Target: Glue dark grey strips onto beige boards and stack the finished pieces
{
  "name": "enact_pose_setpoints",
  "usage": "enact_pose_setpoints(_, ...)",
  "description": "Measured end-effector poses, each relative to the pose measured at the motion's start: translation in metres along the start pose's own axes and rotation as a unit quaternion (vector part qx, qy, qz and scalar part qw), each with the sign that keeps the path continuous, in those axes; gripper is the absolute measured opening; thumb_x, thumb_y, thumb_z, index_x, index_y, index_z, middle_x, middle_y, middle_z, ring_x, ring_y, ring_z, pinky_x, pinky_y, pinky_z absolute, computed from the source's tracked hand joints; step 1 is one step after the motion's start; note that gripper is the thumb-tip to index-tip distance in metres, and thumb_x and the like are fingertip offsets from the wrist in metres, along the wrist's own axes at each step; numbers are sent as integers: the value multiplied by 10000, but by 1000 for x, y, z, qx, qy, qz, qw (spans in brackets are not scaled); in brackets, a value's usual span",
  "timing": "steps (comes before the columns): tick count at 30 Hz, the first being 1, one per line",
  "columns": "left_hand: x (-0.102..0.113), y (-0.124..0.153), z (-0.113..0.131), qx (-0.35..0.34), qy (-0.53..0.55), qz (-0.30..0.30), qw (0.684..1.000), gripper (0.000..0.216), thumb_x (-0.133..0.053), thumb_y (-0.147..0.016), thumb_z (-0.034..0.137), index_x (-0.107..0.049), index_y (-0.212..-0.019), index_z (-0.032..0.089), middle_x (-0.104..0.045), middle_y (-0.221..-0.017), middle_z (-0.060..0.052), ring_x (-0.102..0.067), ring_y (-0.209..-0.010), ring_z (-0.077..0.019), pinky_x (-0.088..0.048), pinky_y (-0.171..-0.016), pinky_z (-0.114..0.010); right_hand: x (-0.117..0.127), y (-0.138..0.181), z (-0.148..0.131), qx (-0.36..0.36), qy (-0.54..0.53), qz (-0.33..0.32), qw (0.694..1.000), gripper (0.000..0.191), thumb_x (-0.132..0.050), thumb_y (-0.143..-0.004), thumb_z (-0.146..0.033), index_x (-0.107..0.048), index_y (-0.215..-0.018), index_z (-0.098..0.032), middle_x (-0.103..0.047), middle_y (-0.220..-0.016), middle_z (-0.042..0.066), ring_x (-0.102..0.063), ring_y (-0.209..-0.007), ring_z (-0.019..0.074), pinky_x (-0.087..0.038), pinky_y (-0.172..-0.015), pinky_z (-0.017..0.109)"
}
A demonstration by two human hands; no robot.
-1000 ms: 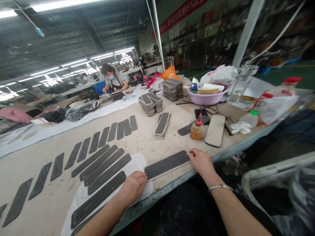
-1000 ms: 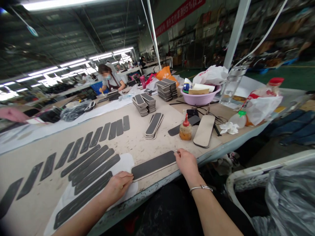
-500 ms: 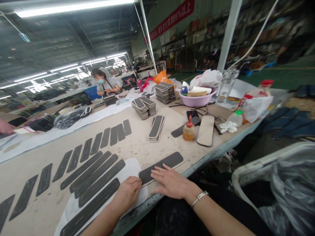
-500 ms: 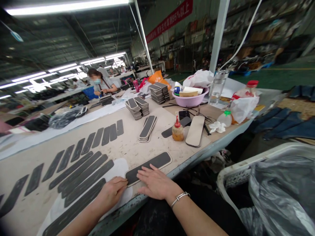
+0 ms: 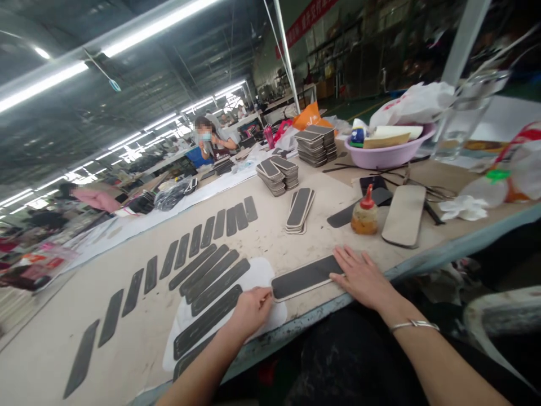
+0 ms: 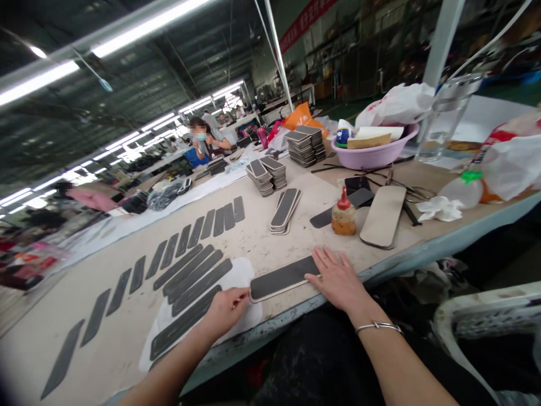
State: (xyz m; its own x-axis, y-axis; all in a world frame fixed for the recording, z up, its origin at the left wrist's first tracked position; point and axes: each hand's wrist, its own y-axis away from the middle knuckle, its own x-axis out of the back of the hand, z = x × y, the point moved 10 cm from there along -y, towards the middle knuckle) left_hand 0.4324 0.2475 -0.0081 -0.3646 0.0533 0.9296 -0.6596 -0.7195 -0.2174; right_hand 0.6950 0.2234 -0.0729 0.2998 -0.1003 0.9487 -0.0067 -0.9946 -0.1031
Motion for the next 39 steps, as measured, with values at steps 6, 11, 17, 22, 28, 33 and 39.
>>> enact_pose_setpoints(6, -6, -14, 51, -9, -4, 30, 1000, 392, -455, -910, 322, -545, -1240, 129, -608, -1224, -144, -565, -1141, -246, -485, -967, -405, -2, 1, -2, -1, 21, 1, 1000, 652, -293, -916, -547, -319, -1433, -151, -235, -1495, 63, -164, -1384, 243, -111, -1118, 505)
enact_pose_setpoints(11, -70, -57, 111, -23, 2, -112, 993, 620, -306, -939, 475, -300, -1426, 91, -256, -1507, -144, -198, -1401, -274, -263, -1129, -464, -5, 0, -1, -4, 51, -1, 999, 641, -236, -923, -510, -331, -1427, -126, -247, -1491, 61, -167, -1382, 246, -121, -1116, 501)
enact_pose_setpoints(17, -89, -51, 79, -13, -35, -204, 978, 725, -260, -923, 552, -173, -1466, 80, -96, -1539, -152, -72, -1423, -268, -114, -1155, -463, -4, -1, -1, -9, 36, -6, 999, 633, -245, -921, -519, -321, -1436, -158, -239, -1494, 44, -147, -1388, 235, -109, -1121, 485)
enact_pose_setpoints(22, -71, -19, 20, 17, -65, -236, 969, 716, -270, -926, 527, -114, -1476, 96, -48, -1544, -131, -34, -1427, -250, -102, -1149, -454, -2, -2, -1, -15, 29, -18, 999, 662, -258, -920, -554, -304, -1439, -145, -196, -1504, 32, -127, -1392, 227, -109, -1120, 491)
enact_pose_setpoints(28, -65, -22, 6, 45, -59, -246, 967, 626, -277, -936, 468, -254, -1450, 111, -181, -1529, -131, -172, -1410, -258, -163, -1127, -447, 6, 0, 3, -38, -49, 19, 998, 634, -345, -904, -500, -372, -1407, -115, -260, -1484, 94, -177, -1381, 232, -86, -1131, 457)
enact_pose_setpoints(33, -52, -49, 9, 67, -48, -200, 976, 533, -495, -839, 369, -507, -1288, 83, -445, -1387, -164, -404, -1268, -270, -275, -1070, -353, 14, 3, 13, -69, -108, 66, 990, 608, -383, -895, -410, -377, -1395, -62, -358, -1432, 153, -289, -1339, 248, -158, -1126, 434)
enact_pose_setpoints(39, -50, -69, -7, 144, -34, -219, 964, 487, -738, -574, 368, -623, -987, 136, -590, -986, -101, -541, -939, -262, -400, -795, -321, 25, 4, 25, -88, -202, 110, 969, 625, -495, -826, -312, -397, -1365, -11, -440, -1357, 214, -406, -1254, 289, -267, -1089, 427)
